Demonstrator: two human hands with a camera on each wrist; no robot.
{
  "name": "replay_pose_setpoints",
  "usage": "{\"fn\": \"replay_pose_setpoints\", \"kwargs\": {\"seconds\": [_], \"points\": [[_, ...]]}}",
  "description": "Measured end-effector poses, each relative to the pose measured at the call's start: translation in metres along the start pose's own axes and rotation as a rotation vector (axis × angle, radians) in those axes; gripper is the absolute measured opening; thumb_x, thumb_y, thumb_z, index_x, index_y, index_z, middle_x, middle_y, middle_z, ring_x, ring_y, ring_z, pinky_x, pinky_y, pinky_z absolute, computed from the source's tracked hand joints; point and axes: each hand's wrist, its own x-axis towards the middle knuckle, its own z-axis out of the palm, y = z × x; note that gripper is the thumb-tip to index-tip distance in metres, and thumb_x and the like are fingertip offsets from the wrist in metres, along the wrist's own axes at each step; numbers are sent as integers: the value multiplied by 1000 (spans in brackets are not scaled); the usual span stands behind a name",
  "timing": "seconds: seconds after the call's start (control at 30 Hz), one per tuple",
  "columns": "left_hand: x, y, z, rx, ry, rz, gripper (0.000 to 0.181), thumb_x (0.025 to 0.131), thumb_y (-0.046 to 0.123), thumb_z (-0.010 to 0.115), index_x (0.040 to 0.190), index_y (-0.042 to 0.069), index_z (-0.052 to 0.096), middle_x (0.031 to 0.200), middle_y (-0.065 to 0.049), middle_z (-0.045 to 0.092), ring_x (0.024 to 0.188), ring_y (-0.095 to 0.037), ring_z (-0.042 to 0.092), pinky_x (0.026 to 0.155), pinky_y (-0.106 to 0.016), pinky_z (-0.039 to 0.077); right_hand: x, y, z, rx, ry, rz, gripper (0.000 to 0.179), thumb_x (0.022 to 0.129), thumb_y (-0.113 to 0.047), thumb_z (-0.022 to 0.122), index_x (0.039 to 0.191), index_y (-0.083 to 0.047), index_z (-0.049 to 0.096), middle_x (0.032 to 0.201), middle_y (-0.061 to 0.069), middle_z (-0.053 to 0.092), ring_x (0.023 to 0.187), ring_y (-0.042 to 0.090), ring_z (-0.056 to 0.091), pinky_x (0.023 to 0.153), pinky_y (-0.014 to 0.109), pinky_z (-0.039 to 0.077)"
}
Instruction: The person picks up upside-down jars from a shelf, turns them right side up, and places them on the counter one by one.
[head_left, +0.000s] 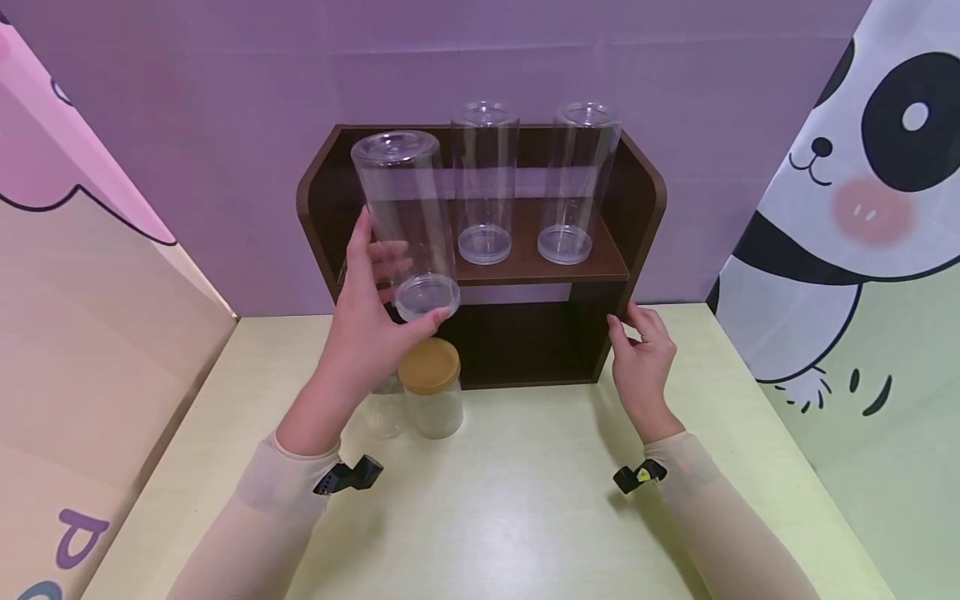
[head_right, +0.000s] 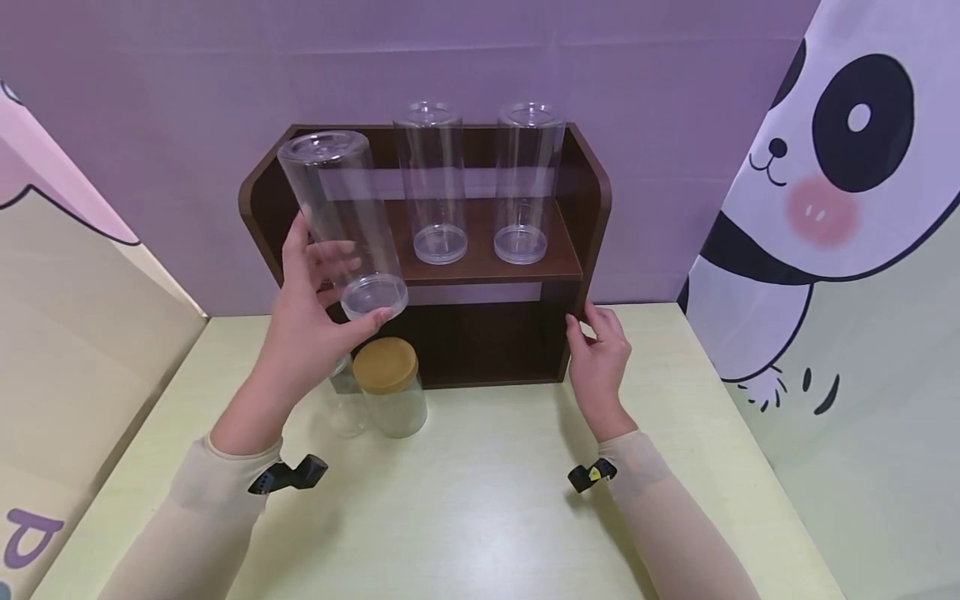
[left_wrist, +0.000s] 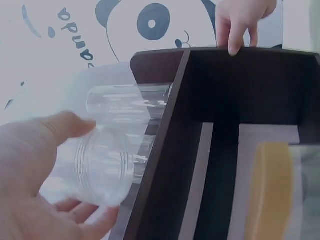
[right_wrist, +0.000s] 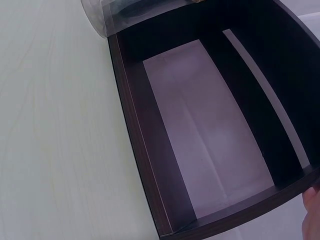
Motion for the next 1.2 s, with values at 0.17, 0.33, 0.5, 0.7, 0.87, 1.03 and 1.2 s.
{"fn": "replay_pose_setpoints", "kwargs": {"seconds": [0.17, 0.33, 0.5, 0.7, 0.87, 1.03, 1.2], "points": [[-11, -2, 3, -51, -119, 31, 135, 87, 10, 96, 176, 42, 0, 156, -3, 51, 145, -21, 55, 119, -54, 50, 1, -1, -1, -14, -2, -7, 27, 104, -6, 78, 131, -4, 81, 112, 9, 74, 108, 28, 73, 81, 8, 57], [-20, -7, 10, -99, -246, 80, 139, 84, 6, 97, 175, 45, 0, 157, -2, 53, 147, -20, 53, 119, -54, 50, 1, -1, -1, -13, -5, -19, 26, 104, -5, 77, 130, -3, 81, 112, 6, 73, 108, 30, 73, 81, 8, 57], [-31, -12, 20, -164, -328, 106, 142, 81, 1, 98, 176, 41, 1, 159, -7, 52, 149, -23, 52, 121, -55, 48, 0, 0, -1, -17, -12, -39, 24, 104, -3, 76, 127, -1, 82, 112, 9, 73, 108, 31, 73, 81, 8, 57], [-41, -17, 32, -197, -366, 73, 141, 80, 2, 100, 175, 40, 4, 161, -7, 52, 149, -25, 52, 120, -56, 50, 0, -1, -1, -24, -6, -44, 24, 104, -3, 77, 127, -1, 82, 111, 9, 73, 107, 31, 73, 80, 7, 56], [-48, -24, 43, -242, -403, 55, 135, 80, 2, 100, 174, 34, 10, 161, -7, 53, 148, -26, 54, 121, -55, 49, 1, 0, -1, -25, -12, -40, 25, 105, -4, 76, 129, -2, 81, 112, 9, 73, 108, 31, 73, 81, 8, 56], [-56, -29, 53, -277, -441, 30, 135, 79, -1, 100, 175, 34, 12, 160, -1, 53, 148, -22, 56, 121, -47, 50, 0, 0, 0, -13, -5, -29, 26, 104, -3, 76, 129, -3, 81, 112, 11, 73, 107, 31, 73, 81, 8, 57], [-64, -34, 61, -305, -448, 56, 140, 77, -5, 100, 178, 29, 9, 159, -7, 55, 147, -24, 57, 122, -42, 48, 0, 1, 0, -27, -4, -38, 25, 104, -2, 77, 129, -2, 82, 111, 11, 73, 107, 30, 74, 81, 8, 57]]}}
